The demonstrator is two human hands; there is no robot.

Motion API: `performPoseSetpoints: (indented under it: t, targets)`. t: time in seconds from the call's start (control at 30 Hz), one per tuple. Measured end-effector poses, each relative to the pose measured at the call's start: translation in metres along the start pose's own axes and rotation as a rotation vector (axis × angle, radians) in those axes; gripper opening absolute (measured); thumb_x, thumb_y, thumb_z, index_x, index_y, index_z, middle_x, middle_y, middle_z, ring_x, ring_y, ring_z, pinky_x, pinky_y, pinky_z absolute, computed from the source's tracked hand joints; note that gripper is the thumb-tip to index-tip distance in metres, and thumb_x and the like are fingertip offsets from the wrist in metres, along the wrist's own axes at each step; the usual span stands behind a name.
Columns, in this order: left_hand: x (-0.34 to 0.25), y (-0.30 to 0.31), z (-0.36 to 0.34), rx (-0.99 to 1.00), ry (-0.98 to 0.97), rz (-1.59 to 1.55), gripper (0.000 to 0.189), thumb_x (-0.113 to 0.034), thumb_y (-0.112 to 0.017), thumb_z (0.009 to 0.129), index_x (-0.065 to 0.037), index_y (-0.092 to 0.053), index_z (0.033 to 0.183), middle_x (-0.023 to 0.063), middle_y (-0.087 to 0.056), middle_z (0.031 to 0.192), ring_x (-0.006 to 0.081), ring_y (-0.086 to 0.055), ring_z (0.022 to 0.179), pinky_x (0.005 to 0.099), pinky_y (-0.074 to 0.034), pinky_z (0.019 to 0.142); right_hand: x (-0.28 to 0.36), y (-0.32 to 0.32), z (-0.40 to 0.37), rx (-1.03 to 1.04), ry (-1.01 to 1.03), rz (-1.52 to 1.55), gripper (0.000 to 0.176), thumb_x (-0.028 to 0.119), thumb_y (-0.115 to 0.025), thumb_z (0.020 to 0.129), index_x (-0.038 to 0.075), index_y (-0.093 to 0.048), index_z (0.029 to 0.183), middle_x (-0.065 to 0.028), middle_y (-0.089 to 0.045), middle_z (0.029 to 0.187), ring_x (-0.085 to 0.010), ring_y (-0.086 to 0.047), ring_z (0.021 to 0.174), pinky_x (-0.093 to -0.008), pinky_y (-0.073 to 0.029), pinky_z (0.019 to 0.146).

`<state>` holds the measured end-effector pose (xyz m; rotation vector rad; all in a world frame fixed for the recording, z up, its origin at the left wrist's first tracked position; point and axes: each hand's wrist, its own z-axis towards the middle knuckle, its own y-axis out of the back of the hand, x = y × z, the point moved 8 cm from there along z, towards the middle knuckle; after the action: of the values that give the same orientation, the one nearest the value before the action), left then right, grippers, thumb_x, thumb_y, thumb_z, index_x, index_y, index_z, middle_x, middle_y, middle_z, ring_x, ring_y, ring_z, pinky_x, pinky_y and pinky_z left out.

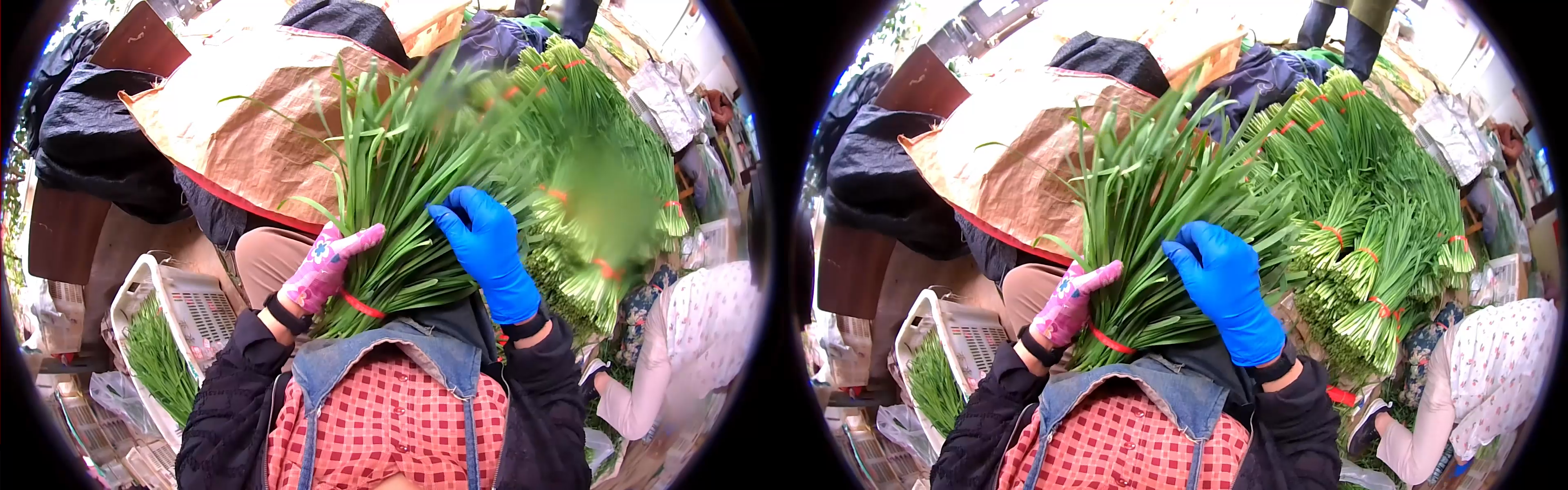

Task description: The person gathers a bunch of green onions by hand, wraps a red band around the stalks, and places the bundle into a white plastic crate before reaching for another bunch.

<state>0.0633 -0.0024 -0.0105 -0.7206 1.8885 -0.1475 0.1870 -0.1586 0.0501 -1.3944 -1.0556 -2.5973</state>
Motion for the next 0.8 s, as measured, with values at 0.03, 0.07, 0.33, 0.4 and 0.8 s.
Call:
performPoseSetpoints:
  t: [0.03, 0.07, 0.33, 0.4, 0.8]
  targets:
    - [-0.002, 0.002, 0.000, 0.041, -0.037, 0.049, 0.052, -0.019, -0.070, 0.089, -0.001, -0.053, 0.134, 0.0098, -0.065, 0.121, 0.0169, -0.063, 0.106, 0.0319, -0.050, 0.092, 0.001, -0.001, -0.003, -0.024, 0.041, -0.063, 0.018, 0.018, -0.073, 0.088, 0.003, -0.068, 0.097, -0.0051, -0.067, 0.078, -0.0119, -0.062, 0.064, -0.0265, -0.050, 0.060]
    - [-0.002, 0.006, 0.001, 0.081, -0.073, 0.098, 0.054, -0.021, -0.069, 0.089, -0.001, -0.051, 0.136, 0.0104, -0.063, 0.125, 0.0173, -0.061, 0.110, 0.0319, -0.048, 0.095, 0.001, -0.003, -0.005, -0.023, 0.046, -0.062, 0.018, 0.018, -0.073, 0.088, 0.003, -0.068, 0.097, -0.0051, -0.067, 0.078, -0.0119, -0.062, 0.064, -0.0265, -0.050, 0.060]
    - [-0.005, 0.004, 0.012, 0.177, -0.108, 0.228, 0.048, -0.013, -0.071, 0.087, 0.000, -0.054, 0.130, 0.0062, -0.065, 0.116, 0.0129, -0.060, 0.103, 0.0287, -0.046, 0.093, -0.073, 0.045, -0.031, -0.199, -0.419, 1.213, 0.027, 0.027, -0.057, 0.100, 0.003, -0.066, 0.092, -0.0013, -0.062, 0.073, -0.0098, -0.058, 0.064, -0.0224, -0.043, 0.059]
    - [-0.025, -0.009, -0.001, 0.091, -0.138, 0.370, 0.049, -0.011, -0.075, 0.085, 0.000, -0.055, 0.128, 0.0050, -0.065, 0.113, 0.0120, -0.060, 0.101, 0.0278, -0.047, 0.091, -0.039, 0.060, -0.050, 0.239, -0.317, 0.597, 0.026, 0.027, -0.062, 0.096, 0.002, -0.071, 0.096, -0.0037, -0.066, 0.076, -0.0145, -0.063, 0.070, -0.0287, -0.050, 0.064]
    - [-0.024, -0.042, -0.007, 0.141, -0.186, 0.379, 0.064, -0.004, -0.079, 0.079, 0.001, -0.048, 0.135, 0.0067, -0.063, 0.121, 0.0134, -0.059, 0.107, 0.0300, -0.047, 0.097, 0.082, 0.119, -0.008, -0.143, 0.323, -0.108, 0.018, 0.006, -0.069, 0.085, 0.007, -0.072, 0.102, -0.0087, -0.069, 0.095, -0.0231, -0.065, 0.089, -0.0335, -0.051, 0.080]
